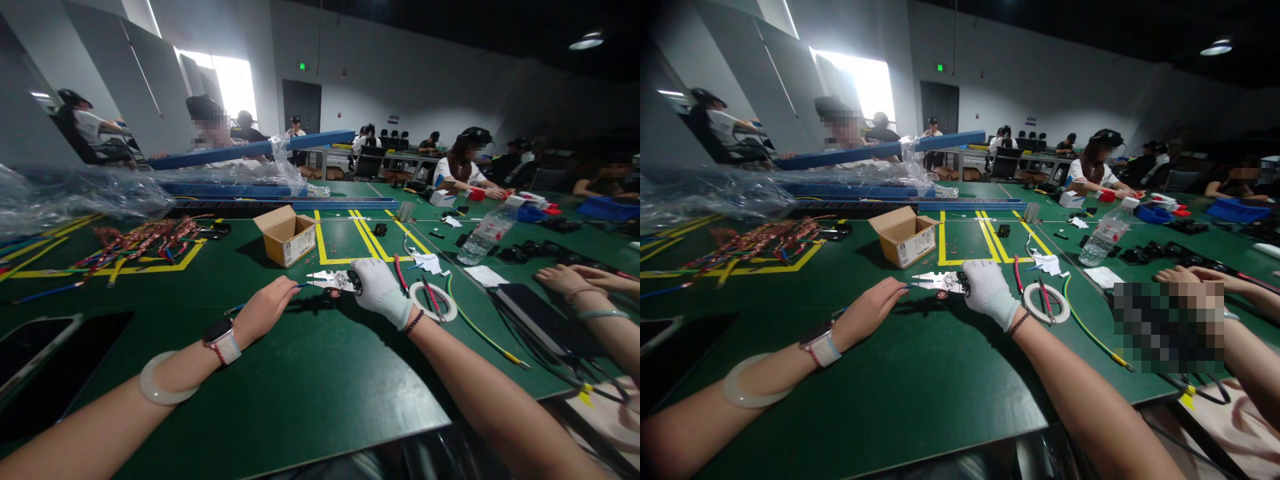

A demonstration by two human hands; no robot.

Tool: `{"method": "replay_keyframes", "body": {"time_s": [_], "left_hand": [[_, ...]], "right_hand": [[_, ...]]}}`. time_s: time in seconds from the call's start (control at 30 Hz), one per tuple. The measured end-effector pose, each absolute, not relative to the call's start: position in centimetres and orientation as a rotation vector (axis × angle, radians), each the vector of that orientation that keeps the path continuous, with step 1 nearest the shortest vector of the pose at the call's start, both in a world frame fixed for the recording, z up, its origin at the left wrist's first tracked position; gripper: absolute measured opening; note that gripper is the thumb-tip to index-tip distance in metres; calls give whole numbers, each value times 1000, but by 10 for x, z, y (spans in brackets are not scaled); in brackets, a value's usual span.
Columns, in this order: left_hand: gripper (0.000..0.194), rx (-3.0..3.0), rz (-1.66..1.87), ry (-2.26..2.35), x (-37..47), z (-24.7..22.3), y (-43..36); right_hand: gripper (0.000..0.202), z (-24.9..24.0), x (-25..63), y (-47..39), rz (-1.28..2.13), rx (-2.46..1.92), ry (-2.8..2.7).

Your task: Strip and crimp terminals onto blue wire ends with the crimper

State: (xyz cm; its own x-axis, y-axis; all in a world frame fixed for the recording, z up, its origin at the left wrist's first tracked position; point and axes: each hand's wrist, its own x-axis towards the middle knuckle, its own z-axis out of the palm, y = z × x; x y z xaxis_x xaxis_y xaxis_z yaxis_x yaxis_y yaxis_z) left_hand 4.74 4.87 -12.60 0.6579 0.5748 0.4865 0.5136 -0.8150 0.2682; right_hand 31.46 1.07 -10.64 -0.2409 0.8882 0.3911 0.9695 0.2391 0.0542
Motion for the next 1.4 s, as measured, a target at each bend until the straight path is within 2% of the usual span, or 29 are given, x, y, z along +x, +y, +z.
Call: {"method": "replay_keyframes", "body": {"time_s": [0.2, 0.6, 0.83, 1.17, 1.4], "left_hand": [[35, 2760, 868, 915, 47, -127, 50], [36, 2745, 832, 979, 49, -128, 50], [38, 2661, 773, 1094, 50, -127, 49], [40, 2683, 758, 1084, 51, -131, 49], [36, 2656, 714, 1107, 49, -131, 50]], "right_hand": [[23, -111, 317, 14, -392, -1729, -2233], [44, -108, 318, 16, -660, -1737, -2270], [49, -113, 316, 15, -552, -1881, -2257], [43, -122, 313, 17, -393, -1874, -2192], [51, -120, 309, 13, -278, -1926, -2169]]}}
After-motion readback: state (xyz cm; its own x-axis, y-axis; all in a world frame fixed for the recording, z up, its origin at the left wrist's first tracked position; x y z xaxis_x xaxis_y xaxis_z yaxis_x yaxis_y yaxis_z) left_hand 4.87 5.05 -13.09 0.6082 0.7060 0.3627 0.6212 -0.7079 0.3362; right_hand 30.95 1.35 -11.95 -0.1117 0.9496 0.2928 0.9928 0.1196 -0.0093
